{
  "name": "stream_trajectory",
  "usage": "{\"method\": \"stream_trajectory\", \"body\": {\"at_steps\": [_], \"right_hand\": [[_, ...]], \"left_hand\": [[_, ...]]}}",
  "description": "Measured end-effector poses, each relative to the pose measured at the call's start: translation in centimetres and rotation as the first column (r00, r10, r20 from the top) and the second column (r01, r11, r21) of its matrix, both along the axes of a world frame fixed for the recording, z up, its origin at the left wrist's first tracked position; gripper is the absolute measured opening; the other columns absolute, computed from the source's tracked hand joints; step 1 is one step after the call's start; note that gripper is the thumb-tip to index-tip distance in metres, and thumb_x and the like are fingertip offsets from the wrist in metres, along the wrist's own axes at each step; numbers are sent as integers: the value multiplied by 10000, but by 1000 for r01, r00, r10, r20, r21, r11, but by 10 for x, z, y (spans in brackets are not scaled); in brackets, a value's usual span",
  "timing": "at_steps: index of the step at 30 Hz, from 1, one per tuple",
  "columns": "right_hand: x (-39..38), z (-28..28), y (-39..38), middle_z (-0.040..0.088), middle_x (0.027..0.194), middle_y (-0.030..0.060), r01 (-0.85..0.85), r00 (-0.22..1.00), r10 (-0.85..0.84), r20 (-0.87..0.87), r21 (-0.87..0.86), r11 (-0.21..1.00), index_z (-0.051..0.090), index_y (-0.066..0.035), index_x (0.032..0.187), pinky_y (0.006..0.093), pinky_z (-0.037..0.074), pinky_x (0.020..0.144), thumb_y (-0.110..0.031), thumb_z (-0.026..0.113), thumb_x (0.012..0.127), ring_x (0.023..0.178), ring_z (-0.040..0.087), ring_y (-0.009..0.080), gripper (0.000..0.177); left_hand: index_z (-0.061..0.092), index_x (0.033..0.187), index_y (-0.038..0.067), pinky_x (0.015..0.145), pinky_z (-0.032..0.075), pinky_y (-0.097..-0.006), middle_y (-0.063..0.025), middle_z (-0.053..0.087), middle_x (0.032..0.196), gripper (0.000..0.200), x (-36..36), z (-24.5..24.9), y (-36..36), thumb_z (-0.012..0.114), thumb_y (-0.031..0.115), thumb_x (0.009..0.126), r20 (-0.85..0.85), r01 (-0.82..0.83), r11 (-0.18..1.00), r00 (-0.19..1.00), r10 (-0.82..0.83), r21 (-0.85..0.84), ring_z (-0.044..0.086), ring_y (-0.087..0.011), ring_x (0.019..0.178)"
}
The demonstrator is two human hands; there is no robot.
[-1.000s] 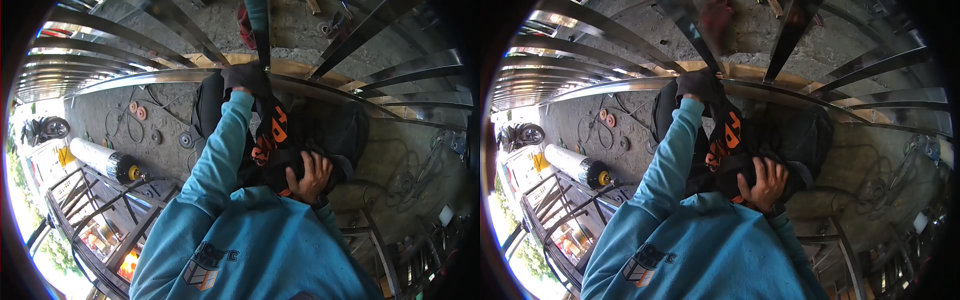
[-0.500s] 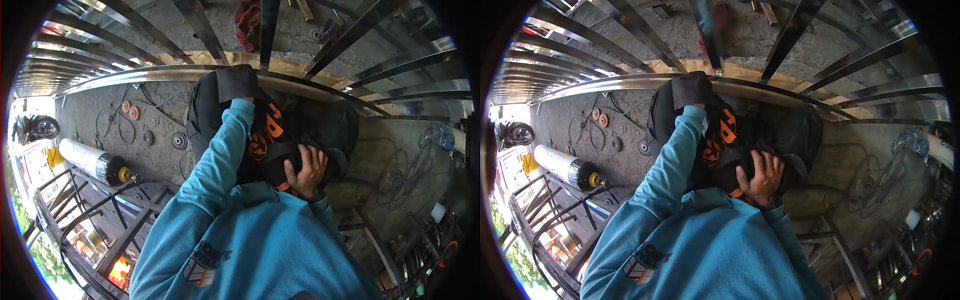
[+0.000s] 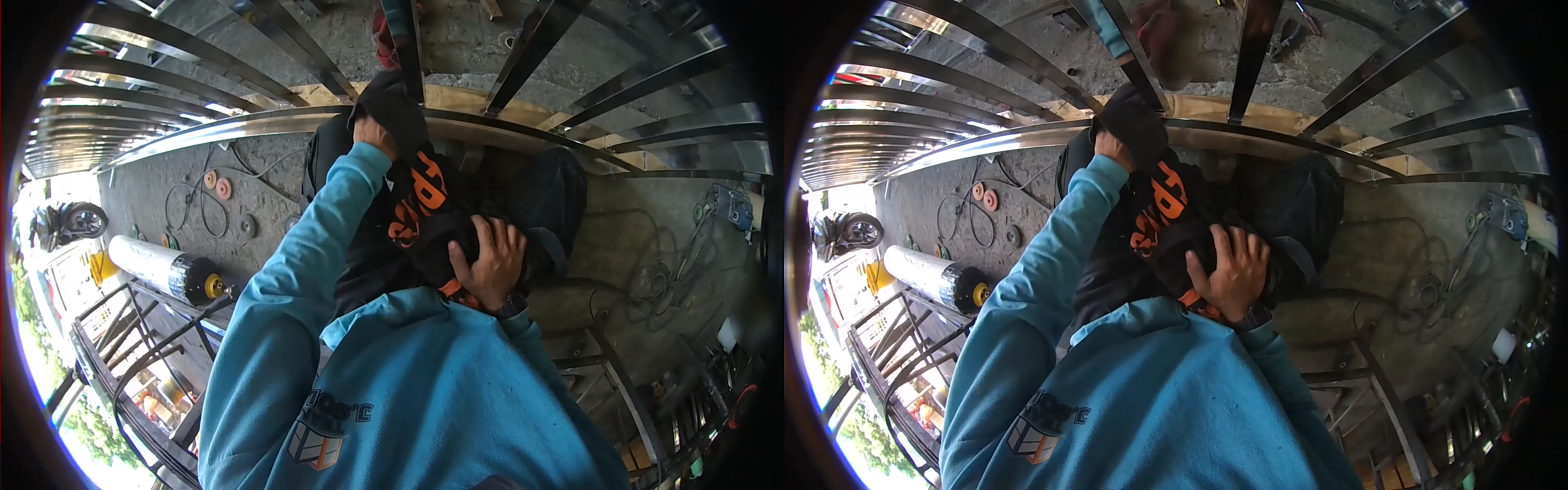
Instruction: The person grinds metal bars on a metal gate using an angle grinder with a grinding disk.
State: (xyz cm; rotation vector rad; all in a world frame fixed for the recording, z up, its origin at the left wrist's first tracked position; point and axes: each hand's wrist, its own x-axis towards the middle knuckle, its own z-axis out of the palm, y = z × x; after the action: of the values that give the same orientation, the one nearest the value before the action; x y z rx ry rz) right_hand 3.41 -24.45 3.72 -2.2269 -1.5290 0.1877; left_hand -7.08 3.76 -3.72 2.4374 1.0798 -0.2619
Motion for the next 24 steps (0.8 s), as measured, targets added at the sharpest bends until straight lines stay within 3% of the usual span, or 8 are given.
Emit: {"method": "stream_trajectory", "body": {"at_steps": [2, 5, 8, 9, 11, 18, 20, 24], "right_hand": [[3, 2, 3, 668, 1053, 126, -4, 1000, 4, 3, -11, 1000, 666, -65, 1179, 465, 443, 878, -501, 643, 892, 933, 597, 319, 523], [3, 3, -1, 663, 1043, 123, -15, 1000, 15, -12, 0, 1000, 665, -66, 1173, 463, 444, 878, -493, 643, 896, 931, 594, 317, 510], [4, 3, -3, 675, 1098, 142, -17, 999, 15, -51, -44, 999, 669, -46, 1200, 472, 431, 899, -493, 642, 893, 985, 587, 335, 542], [4, 2, -4, 675, 1100, 141, -25, 999, 24, -44, -23, 999, 670, -46, 1198, 472, 432, 898, -494, 642, 892, 983, 589, 335, 544], [5, 1, -3, 676, 1103, 141, -26, 999, 26, -39, -5, 1000, 671, -45, 1197, 471, 432, 897, -495, 641, 890, 981, 590, 335, 545], [5, 0, -3, 671, 1051, 128, -21, 1000, 21, -6, 15, 1000, 673, -61, 1173, 456, 438, 859, -501, 622, 907, 916, 591, 315, 517], [4, -1, -2, 671, 1046, 128, -19, 1000, 19, -5, 8, 1000, 675, -61, 1171, 456, 438, 859, -502, 620, 907, 916, 590, 314, 517], [5, 1, -1, 674, 1047, 129, -18, 1000, 18, 1, -13, 1000, 678, -60, 1165, 456, 439, 855, -504, 615, 909, 916, 591, 312, 516]], "left_hand": [[570, 1399, 67, 1141, 401, -468, -192, 575, 1395, 573, -24, -45, -12, 673, 333, 902, 489, -26, 913, 850, -194, 408, 522, -390, 1331], [612, 1329, 79, 1129, 407, -471, -189, 615, 1319, 493, -38, -23, -32, 670, 315, 900, 431, 46, 858, 850, -303, 512, 546, -391, 1288], [683, 1170, 81, 1051, 444, -484, -188, 654, 1206, 358, -34, 12, -42, 661, 274, 869, 224, 131, 907, 946, -235, 401, 582, -380, 1200], [683, 1170, 81, 1051, 444, -484, -188, 654, 1206, 358, -34, 8, -40, 661, 274, 869, 221, 134, 906, 946, -238, 400, 582, -380, 1200], [716, 996, 87, 931, 491, -506, -152, 687, 1052, 280, -31, -7, -31, 694, 284, 797, 303, 35, 848, 926, -227, 528, 632, -376, 1050], [734, 898, 103, 807, 517, -481, -137, 691, 916, 222, -10, -13, -4, 691, 282, 775, 345, -95, 903, 936, -62, 419, 663, -363, 909], [714, 769, 121, 653, 513, -448, -123, 661, 788, 194, -2, -38, 0, 693, 262, 636, 639, -178, 908, 760, -118, 379, 643, -360, 734], [717, 778, 123, 672, 522, -443, -116, 656, 769, 209, 6, -15, 7, 711, 248, 610, 710, -62, 922, 659, -249, 381, 647, -349, 730]]}}
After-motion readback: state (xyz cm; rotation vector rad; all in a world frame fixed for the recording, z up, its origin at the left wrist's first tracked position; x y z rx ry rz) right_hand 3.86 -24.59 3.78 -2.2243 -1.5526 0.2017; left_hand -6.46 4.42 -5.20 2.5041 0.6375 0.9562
